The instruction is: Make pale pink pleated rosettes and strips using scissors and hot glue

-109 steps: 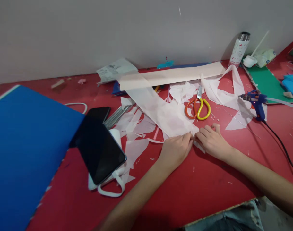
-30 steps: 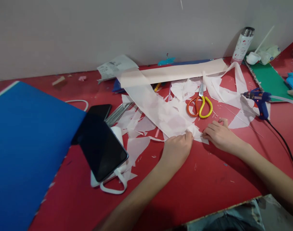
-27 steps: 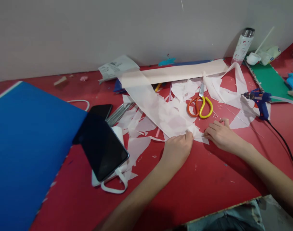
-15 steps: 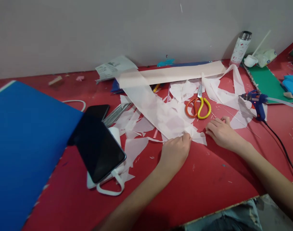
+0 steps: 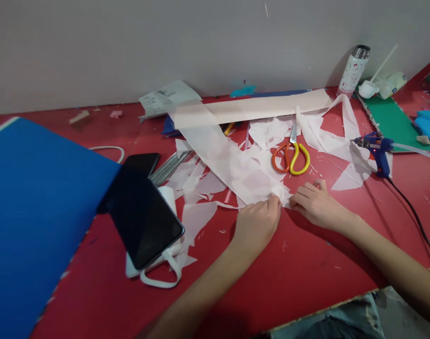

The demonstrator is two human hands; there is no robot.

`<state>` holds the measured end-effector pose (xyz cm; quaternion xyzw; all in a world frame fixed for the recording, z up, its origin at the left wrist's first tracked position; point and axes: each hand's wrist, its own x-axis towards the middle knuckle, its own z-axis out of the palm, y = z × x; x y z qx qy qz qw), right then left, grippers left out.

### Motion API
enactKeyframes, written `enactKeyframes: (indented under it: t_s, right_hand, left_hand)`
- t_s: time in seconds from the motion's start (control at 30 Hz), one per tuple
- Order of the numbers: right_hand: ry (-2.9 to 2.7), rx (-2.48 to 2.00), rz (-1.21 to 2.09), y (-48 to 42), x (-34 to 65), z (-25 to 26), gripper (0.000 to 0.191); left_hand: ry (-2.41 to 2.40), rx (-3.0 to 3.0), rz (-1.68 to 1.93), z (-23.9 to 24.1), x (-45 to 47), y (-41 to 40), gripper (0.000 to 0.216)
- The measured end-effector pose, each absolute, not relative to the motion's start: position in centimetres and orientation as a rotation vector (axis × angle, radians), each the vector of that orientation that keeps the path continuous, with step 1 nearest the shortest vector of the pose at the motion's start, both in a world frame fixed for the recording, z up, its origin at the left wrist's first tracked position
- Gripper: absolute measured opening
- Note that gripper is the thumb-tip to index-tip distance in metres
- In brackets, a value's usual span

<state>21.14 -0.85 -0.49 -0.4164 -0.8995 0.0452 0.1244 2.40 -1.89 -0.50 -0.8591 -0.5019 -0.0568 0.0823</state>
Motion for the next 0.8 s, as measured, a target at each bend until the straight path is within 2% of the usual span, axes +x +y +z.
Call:
enactKeyframes:
  t_s: [0.5,0.8]
  right_hand:
    - [-2.593,-1.261,0.133,-0.78,21.28,-0.66,0.021]
    - [-2.614,-1.238,0.022,-0.66,21.4,-0.9,0.023]
  left_hand:
    - [-1.274,-2.569,-0.264,-0.23,2.08,-1.47,0.017]
    - [-1.249,-2.554,-0.301,-0.52,1.97,-1.12,0.018]
